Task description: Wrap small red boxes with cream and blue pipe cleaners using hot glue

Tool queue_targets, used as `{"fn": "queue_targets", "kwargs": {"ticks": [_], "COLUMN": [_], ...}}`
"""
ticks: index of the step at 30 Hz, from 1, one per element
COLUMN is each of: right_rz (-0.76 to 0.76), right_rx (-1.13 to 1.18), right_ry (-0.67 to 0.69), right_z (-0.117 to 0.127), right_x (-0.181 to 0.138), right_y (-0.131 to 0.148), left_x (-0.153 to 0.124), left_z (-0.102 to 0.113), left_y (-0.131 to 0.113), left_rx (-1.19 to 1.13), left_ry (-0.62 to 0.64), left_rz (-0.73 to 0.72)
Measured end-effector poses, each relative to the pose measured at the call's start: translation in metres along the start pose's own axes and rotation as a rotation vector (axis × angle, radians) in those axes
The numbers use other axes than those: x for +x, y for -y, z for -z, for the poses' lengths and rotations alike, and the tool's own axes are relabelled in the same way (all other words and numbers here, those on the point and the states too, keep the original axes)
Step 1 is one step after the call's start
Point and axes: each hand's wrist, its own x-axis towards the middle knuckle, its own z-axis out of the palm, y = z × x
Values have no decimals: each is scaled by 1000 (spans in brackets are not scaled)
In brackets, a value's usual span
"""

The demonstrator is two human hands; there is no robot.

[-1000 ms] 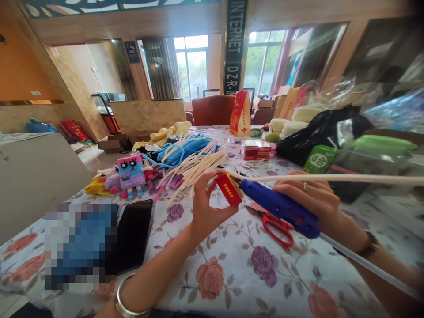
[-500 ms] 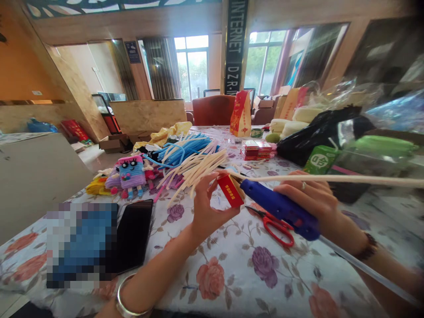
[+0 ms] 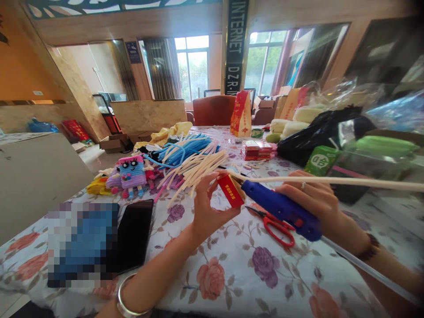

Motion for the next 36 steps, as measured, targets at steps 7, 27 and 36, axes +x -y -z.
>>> {"fn": "queue_targets", "kwargs": {"ticks": [7, 27, 36], "right_rz": [-6, 11, 28], "right_rx": [124, 85, 150], "right_ry": [7, 56, 43], "right_z": [-3, 4, -1], "right_x": [-2, 3, -4], "right_y": [-4, -4, -7], "left_x": [4, 4, 8], "left_z": [-1, -1, -1], "left_y": [-4, -4, -6], "left_rx": [12, 30, 92], "left_ry": [-37, -86, -108], "left_rz": [7, 64, 33]}}
